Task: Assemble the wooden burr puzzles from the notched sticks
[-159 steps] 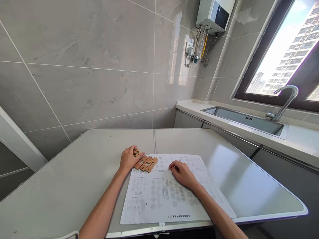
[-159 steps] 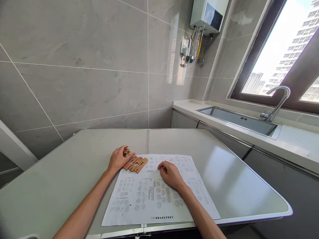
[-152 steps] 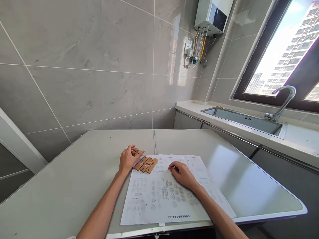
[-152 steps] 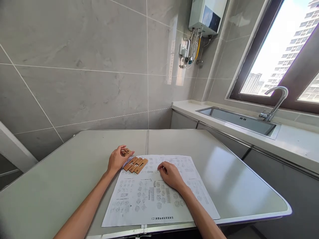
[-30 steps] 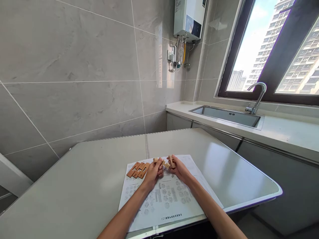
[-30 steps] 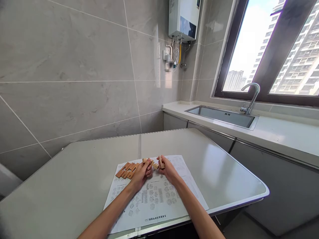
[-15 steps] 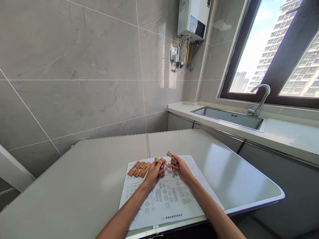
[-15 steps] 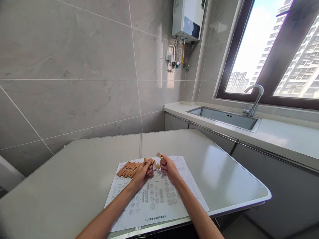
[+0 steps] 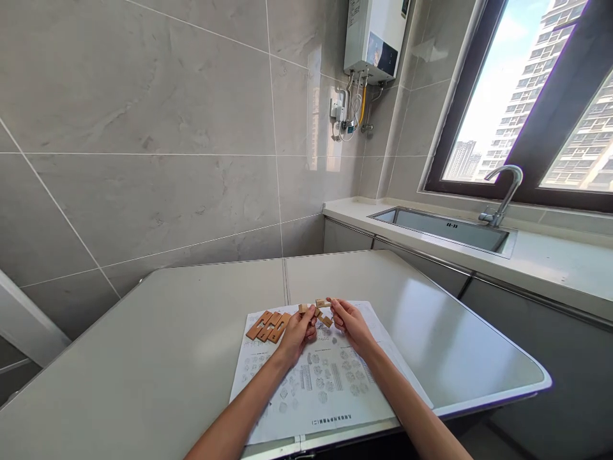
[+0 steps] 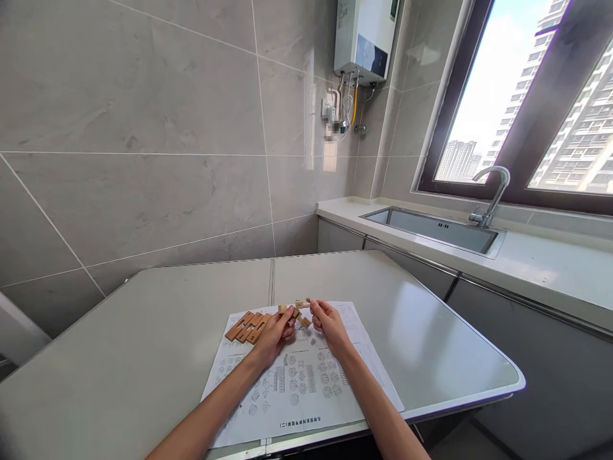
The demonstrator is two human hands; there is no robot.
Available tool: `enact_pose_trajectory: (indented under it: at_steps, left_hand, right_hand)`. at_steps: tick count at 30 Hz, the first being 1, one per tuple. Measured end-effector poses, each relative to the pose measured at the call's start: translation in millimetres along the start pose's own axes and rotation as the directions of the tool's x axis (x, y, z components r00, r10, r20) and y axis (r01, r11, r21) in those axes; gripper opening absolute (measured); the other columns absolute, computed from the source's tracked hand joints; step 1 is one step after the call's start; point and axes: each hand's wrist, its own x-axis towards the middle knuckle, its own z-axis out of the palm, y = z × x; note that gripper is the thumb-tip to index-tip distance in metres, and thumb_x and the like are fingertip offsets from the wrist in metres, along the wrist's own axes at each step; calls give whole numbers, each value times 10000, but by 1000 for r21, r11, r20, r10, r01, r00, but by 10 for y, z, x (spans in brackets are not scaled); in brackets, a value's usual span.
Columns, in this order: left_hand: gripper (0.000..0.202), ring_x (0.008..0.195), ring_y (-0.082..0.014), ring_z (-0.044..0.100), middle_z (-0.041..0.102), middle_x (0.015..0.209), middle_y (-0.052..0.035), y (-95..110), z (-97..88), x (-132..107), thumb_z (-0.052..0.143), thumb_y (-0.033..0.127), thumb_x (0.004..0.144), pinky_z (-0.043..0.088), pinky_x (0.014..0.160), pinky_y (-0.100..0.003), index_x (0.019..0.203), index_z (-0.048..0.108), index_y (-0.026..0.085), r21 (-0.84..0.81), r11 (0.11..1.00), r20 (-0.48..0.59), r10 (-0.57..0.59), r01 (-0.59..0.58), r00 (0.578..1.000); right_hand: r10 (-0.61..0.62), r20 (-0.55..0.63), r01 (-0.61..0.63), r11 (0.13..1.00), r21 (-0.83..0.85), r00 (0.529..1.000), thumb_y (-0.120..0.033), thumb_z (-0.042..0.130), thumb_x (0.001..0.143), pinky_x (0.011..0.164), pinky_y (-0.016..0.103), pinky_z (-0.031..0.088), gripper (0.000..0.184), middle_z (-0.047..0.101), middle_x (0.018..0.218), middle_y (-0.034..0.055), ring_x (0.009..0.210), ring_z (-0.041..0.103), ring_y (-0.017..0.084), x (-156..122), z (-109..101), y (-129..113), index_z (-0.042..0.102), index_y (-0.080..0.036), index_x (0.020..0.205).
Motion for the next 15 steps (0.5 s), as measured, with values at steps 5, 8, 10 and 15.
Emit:
enact_pose_trajectory:
  at_steps: [5,8,10,15]
  left_hand:
    - [483,498,-19,293,450,725,61,-7,-18,18,823,564,803,225,486,-202,841,546,169,-19,1000,8,3,-3,1000]
    - [475,492,-19,282,435,706,70,-15,-26,30,836,550,796,224,484,-202,845,564,164,-35,999,5,-8,8,1000]
    - [465,493,-27,280,424,676,77,-12,-20,28,853,537,782,239,484,-204,847,584,164,-47,999,-3,-12,12,1000]
    - [466,655,-104,544,638,799,-8,-11,11,10,877,549,739,383,566,-218,896,659,168,-24,999,-72,-23,22,997]
  right_hand:
    - [22,39,-21,1000,-14,999,-672,772,800,500,267,258,518,431,675,-26,575,313,109,-11,13,-16,773,-179,957]
    - [2,69,5,995,-102,998,-699,734,818,551,280,319,522,481,651,-17,600,380,128,-9,10,19,771,-184,899]
    - [-32,93,50,980,-192,995,-690,733,822,598,287,365,505,572,702,2,636,439,142,-13,13,43,777,-193,902]
    - [-90,92,110,964,-243,992,-628,770,818,760,309,469,421,722,893,38,816,598,198,-28,26,64,777,-222,928]
